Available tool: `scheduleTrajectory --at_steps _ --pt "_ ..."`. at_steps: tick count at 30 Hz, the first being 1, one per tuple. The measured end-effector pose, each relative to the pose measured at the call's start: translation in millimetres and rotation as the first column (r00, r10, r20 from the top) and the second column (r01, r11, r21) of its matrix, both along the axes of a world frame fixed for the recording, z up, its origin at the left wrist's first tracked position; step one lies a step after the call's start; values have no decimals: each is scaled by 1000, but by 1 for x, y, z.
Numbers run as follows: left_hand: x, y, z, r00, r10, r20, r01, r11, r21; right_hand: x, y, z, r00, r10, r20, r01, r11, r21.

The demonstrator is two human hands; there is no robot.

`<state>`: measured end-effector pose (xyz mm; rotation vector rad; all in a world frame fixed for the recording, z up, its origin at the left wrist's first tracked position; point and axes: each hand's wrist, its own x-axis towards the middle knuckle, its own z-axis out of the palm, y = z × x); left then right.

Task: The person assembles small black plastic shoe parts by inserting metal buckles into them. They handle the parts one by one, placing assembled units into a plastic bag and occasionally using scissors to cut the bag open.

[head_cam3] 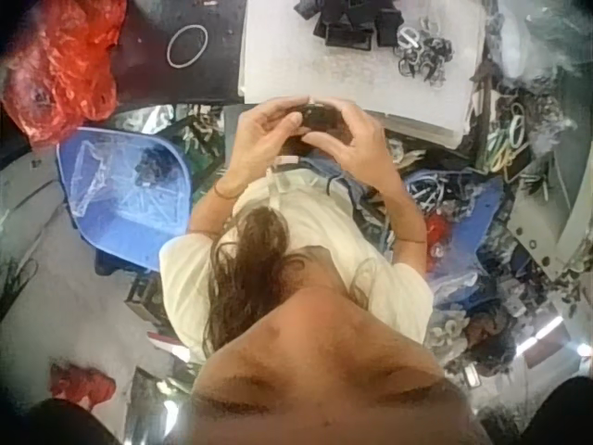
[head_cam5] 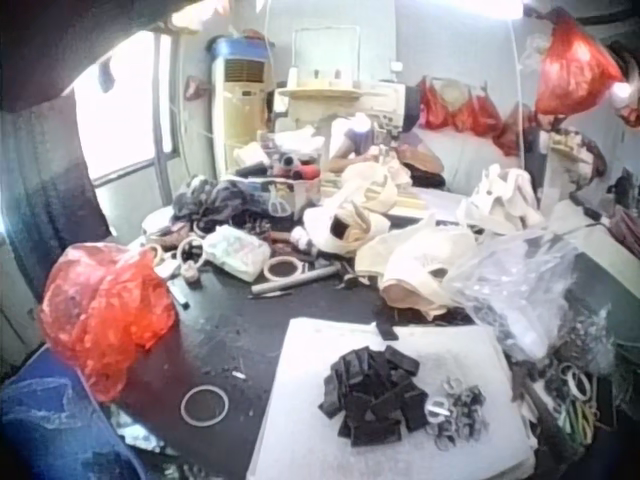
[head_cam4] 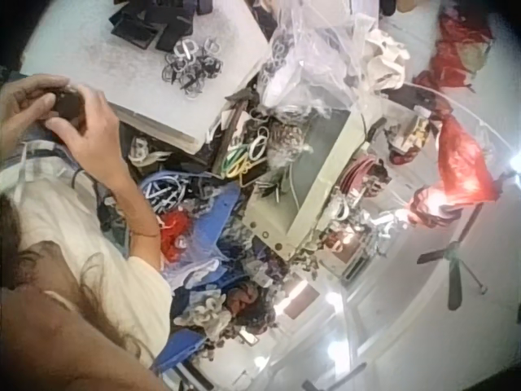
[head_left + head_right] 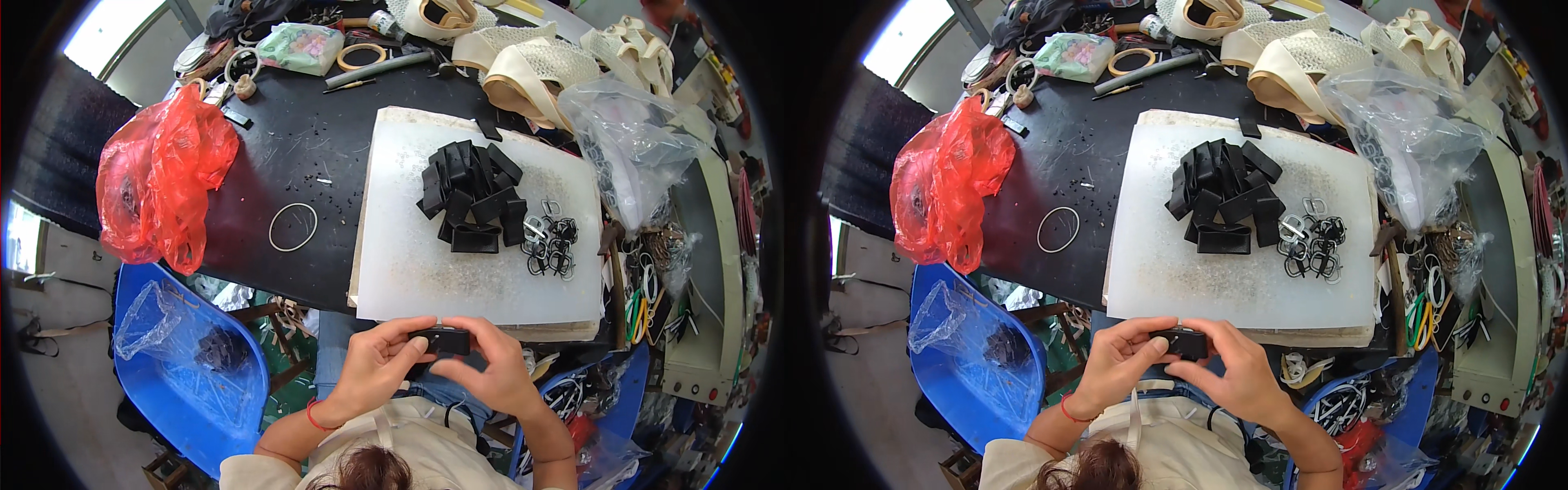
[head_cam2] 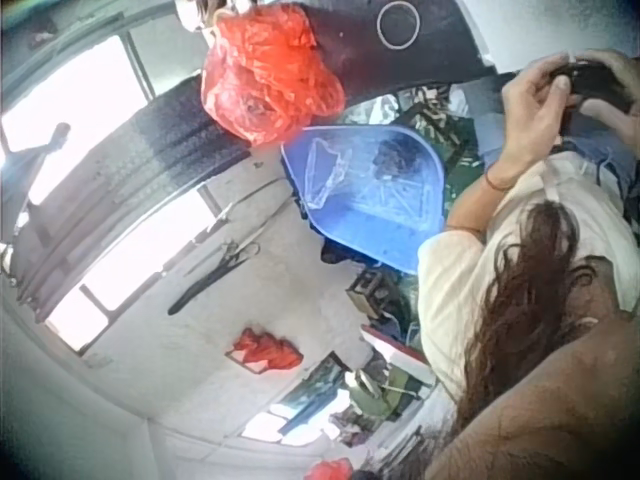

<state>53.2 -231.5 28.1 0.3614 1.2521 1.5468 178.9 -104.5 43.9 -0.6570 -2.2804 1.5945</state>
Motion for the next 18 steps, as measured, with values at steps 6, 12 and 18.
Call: scheduleTrajectory --at_steps 6,12,18 --pt "13 0 -5 930 51 -365 -36 998 47 -4 -12 -6 989 -107 -103 127 969 211" --pt "16 3 8 958 196 -207 -175 978 116 -5 -12 -13 976 -104 -190 151 956 250" --pt "-22 -4 4 958 -123 259 114 992 50 -2 20 13 975 165 -148 -138 974 181"
